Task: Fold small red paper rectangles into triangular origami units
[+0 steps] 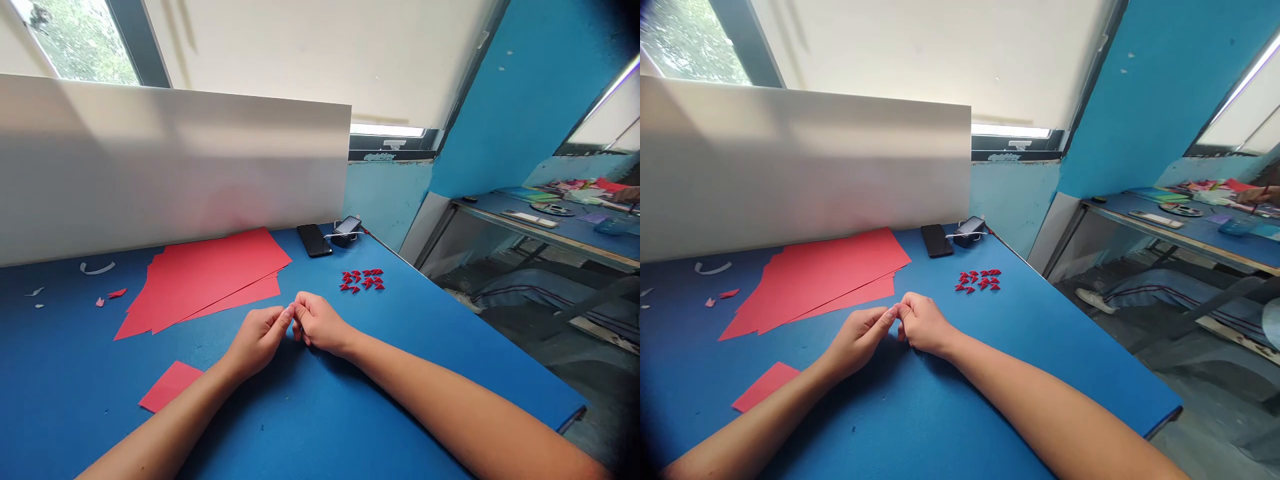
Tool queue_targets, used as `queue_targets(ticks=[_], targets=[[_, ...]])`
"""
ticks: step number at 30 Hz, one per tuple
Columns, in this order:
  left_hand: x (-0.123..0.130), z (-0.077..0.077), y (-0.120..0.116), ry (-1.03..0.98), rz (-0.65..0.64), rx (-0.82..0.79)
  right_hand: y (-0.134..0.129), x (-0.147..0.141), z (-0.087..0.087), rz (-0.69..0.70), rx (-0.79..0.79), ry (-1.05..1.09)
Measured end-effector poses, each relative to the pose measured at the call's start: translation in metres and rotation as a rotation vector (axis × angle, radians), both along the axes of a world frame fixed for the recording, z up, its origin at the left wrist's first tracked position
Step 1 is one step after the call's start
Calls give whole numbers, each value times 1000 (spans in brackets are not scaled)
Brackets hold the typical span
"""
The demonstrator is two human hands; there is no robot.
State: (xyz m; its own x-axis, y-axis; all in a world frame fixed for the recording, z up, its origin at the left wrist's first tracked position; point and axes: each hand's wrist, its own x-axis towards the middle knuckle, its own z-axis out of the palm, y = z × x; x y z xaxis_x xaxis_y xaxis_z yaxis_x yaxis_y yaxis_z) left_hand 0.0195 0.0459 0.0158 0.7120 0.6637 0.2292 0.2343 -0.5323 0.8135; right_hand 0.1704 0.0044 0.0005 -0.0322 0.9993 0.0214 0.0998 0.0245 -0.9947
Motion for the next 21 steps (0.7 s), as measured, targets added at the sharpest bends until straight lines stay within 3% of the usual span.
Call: queue_targets(ticks=[4, 9, 12, 15, 18, 21], targets=[[0, 0, 0, -61, -11, -52, -1, -4, 4, -20, 19, 27], [2, -6, 2, -104, 188, -52, 2, -3, 3, -67, 12, 79], [1, -8, 3, -54, 339, 118, 1, -3, 1, -115, 21, 58], [0, -10, 4, 121, 392, 372, -4, -7, 2, -143, 91, -37], [-1, -11, 4, 332, 342, 562, -6, -9, 3, -170, 125, -100], [-1, -12, 2, 422, 247, 622, -4, -6, 2, -158, 115, -135]])
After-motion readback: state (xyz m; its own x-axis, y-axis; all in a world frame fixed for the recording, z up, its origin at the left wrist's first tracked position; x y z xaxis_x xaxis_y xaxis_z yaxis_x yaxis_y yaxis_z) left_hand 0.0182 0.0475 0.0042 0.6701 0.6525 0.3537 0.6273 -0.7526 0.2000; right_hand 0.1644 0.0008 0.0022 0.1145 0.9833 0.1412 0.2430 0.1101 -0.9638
